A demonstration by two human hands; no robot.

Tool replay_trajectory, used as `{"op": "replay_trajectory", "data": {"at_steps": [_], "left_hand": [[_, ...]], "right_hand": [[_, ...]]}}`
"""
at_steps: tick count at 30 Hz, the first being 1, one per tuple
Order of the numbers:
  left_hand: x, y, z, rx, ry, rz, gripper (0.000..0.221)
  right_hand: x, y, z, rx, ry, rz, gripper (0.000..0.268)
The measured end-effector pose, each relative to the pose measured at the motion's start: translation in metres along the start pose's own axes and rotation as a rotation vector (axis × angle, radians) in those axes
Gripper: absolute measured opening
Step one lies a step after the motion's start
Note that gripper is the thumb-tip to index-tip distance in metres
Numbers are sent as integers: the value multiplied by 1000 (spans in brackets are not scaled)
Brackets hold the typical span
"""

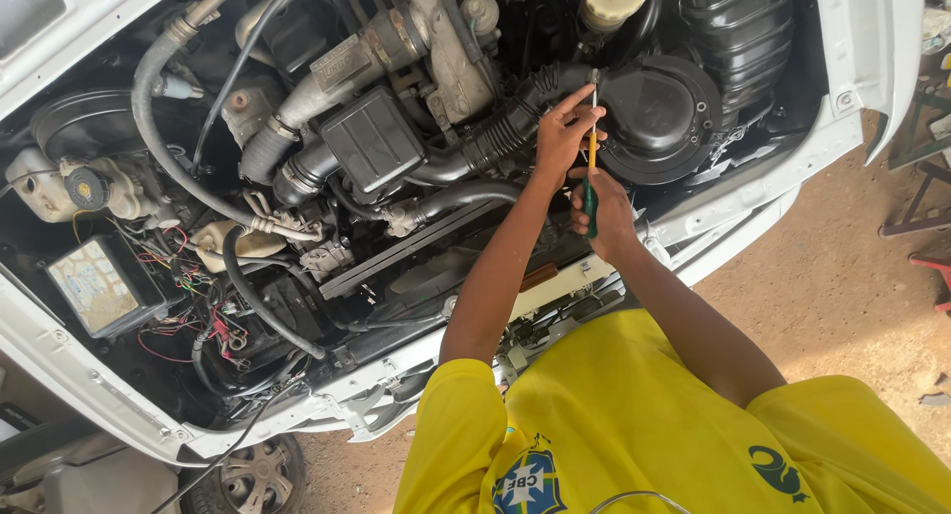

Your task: The person uses a screwdriver to tighten or loosen several hose clamps on the air intake system and associated components within a car engine bay.

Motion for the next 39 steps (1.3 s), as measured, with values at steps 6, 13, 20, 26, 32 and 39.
{"op": "replay_trajectory", "data": {"at_steps": [6, 13, 20, 26, 32, 39], "left_hand": [[5, 3, 8, -42, -49, 47, 47], [7, -2, 11, -88, -69, 37, 48], [0, -3, 9, -79, -77, 27, 51], [-7, -3, 12, -63, -65, 13, 51], [-6, 4, 42, -152, -165, 91, 46], [-21, 12, 36, -227, -99, 158, 31]], "right_hand": [[3, 7, -2, -63, 27, -16, 33], [-1, 5, 3, -131, 60, -37, 32], [1, 8, 3, -229, 77, -67, 33], [-5, 7, 6, -341, 120, -114, 32], [-11, 9, 8, -623, 184, -237, 31], [5, 41, -10, -893, 172, -242, 32]]}}
Point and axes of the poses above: each hand's wrist, its own x-axis away from the middle knuckle, its own y-axis out of the palm, z = x × y, the point moved 1 cm from there along -x, towards the middle knuckle, and after that the axes turned 11 degrees about z, right-handed, at the moved point
